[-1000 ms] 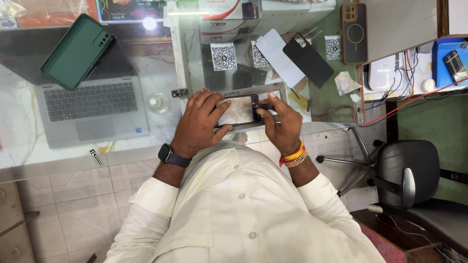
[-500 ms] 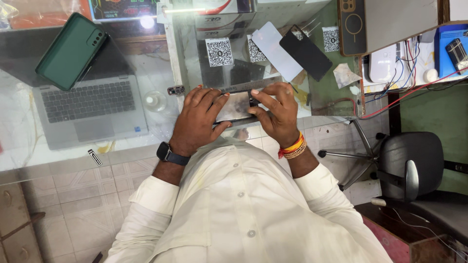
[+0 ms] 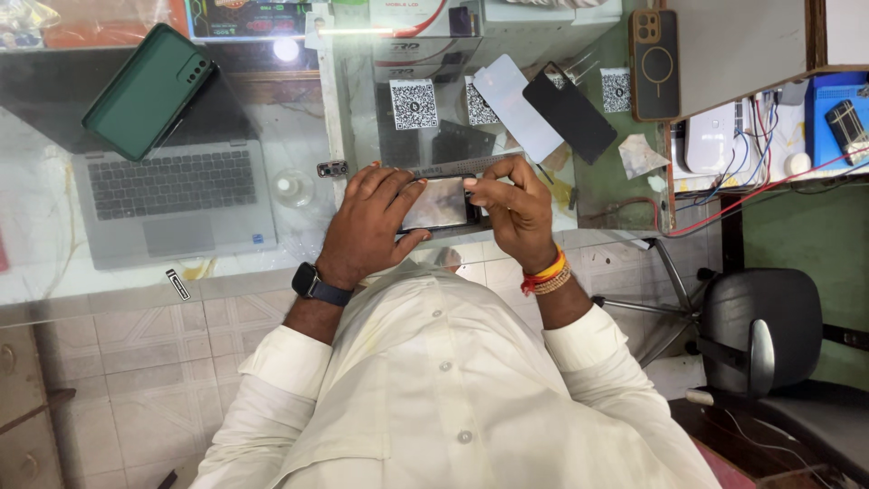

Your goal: The person uses a screwdriver to remove screws from a disassembled smartphone placed on a glass counter. They then pick up a second smartphone, inspect its edges, and place it back on the counter. The person continues to remove screws from the first phone and sets the screwdriver down.

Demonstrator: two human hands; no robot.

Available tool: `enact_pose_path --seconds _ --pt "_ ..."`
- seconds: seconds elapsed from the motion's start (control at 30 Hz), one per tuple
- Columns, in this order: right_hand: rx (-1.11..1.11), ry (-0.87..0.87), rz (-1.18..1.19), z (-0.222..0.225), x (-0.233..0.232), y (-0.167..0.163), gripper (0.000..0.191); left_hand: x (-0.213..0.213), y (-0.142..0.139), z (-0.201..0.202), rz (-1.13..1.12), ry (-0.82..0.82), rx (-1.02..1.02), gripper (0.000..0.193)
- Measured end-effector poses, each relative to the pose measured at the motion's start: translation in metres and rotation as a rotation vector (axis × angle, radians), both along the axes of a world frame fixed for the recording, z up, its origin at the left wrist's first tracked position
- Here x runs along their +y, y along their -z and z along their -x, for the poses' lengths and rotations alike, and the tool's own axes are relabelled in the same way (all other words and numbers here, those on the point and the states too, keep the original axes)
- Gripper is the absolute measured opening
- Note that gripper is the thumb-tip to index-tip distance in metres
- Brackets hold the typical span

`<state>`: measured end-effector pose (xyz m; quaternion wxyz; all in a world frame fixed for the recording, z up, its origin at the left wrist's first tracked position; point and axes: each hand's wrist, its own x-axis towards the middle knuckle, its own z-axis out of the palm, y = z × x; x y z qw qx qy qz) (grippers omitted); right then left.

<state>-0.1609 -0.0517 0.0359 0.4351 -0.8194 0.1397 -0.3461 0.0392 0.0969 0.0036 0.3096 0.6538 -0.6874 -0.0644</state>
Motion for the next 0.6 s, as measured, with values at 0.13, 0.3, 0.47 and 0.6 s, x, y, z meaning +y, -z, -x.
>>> enact_pose_path --seconds 0.13,0.3,0.47,0.6 --pt "0.024 -0.067 -0.019 0.0070 -0.0067 -0.0002 0.040 0.0001 -0.0016 -0.0013 0.003 0.003 0.014 0.068" --pt "0.047 0.079 0.236 0.0041 -0.0027 0.0013 0.039 -0.0011 -0.0041 0.0004 0.005 0.011 0.009 0.065" --pt "0.069 -0.057 0.045 0.0064 -0.0052 -0.0021 0.033 0.0004 -0.0068 0.0004 -0.007 0.015 -0.005 0.066" --pt "0.046 -0.087 0.138 0.0055 -0.0076 -0.0023 0.040 -0.0012 -0.0073 0.0005 0.030 0.039 -0.020 0.065"
